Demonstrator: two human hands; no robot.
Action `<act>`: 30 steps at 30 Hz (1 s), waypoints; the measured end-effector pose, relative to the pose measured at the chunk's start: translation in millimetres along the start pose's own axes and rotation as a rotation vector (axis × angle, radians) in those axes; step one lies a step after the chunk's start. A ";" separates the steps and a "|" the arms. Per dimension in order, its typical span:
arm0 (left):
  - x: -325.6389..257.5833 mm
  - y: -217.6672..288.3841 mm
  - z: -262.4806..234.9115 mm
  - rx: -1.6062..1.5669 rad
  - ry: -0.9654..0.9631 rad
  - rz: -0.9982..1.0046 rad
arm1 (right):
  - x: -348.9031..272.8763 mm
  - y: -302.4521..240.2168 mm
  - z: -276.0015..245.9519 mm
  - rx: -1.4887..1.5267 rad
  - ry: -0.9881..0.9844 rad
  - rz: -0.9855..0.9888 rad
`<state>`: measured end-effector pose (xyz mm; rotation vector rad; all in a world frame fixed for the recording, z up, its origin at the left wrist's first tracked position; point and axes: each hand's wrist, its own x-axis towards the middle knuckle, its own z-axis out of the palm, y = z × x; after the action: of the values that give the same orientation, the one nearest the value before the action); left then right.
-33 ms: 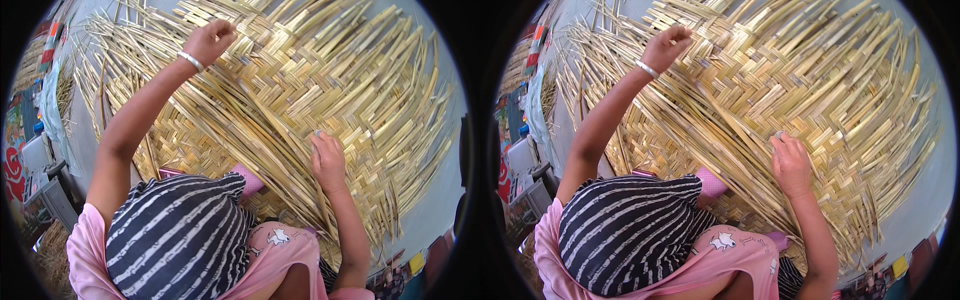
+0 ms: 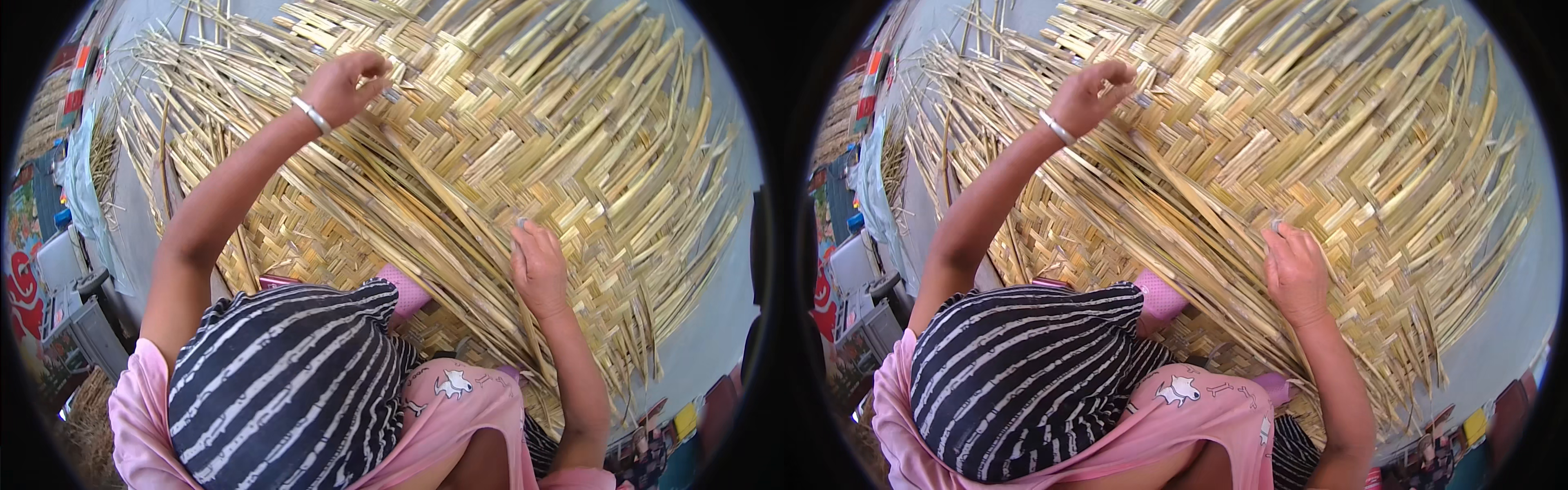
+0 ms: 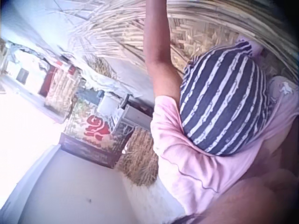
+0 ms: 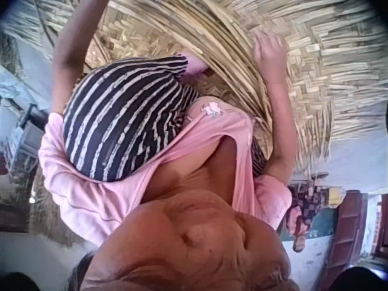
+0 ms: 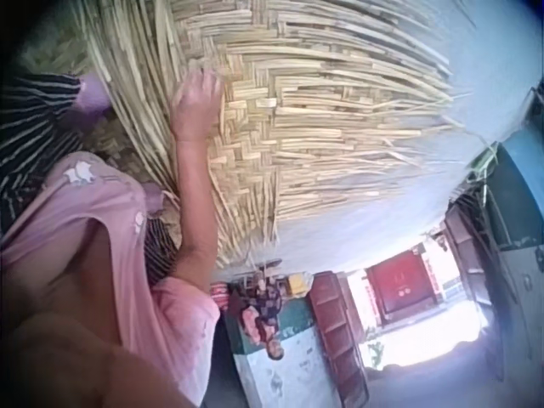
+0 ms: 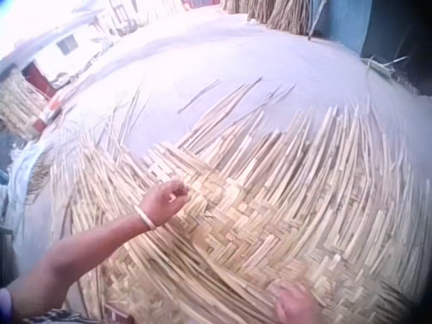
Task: The person weaves a large flat basket by hand, interlacing long dried palm strips in an over-under pattern. They periodically lift and rotate the mat to continue weaving different sections.
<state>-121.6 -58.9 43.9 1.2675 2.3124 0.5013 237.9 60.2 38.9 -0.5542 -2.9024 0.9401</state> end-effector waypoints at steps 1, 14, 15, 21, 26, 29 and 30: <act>-12.7 -6.5 22.6 0.019 0.030 0.219 | -18.6 2.6 -5.6 -0.001 -0.023 0.017; -45.2 53.0 57.4 0.224 -0.224 0.682 | -124.4 16.4 -29.3 0.007 -0.186 0.261; -45.7 53.6 57.7 0.211 -0.225 0.672 | -131.9 16.5 -29.7 0.004 -0.182 0.272; -48.6 64.0 52.2 0.197 -0.239 0.612 | -148.3 9.7 -35.0 0.379 -0.147 0.562; -46.4 87.5 54.2 0.160 -0.315 0.653 | -139.0 8.8 -50.8 0.237 -0.079 0.519; -47.2 104.8 62.0 0.152 -0.215 0.694 | -123.2 7.6 -67.5 0.108 -0.040 0.505; -49.7 111.5 64.1 0.157 -0.123 0.728 | -118.3 8.5 -68.4 0.090 -0.035 0.516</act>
<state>13.9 -38.2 58.6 2.1534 1.7606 0.4500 361.4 63.8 98.1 -1.3289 -2.7717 1.1243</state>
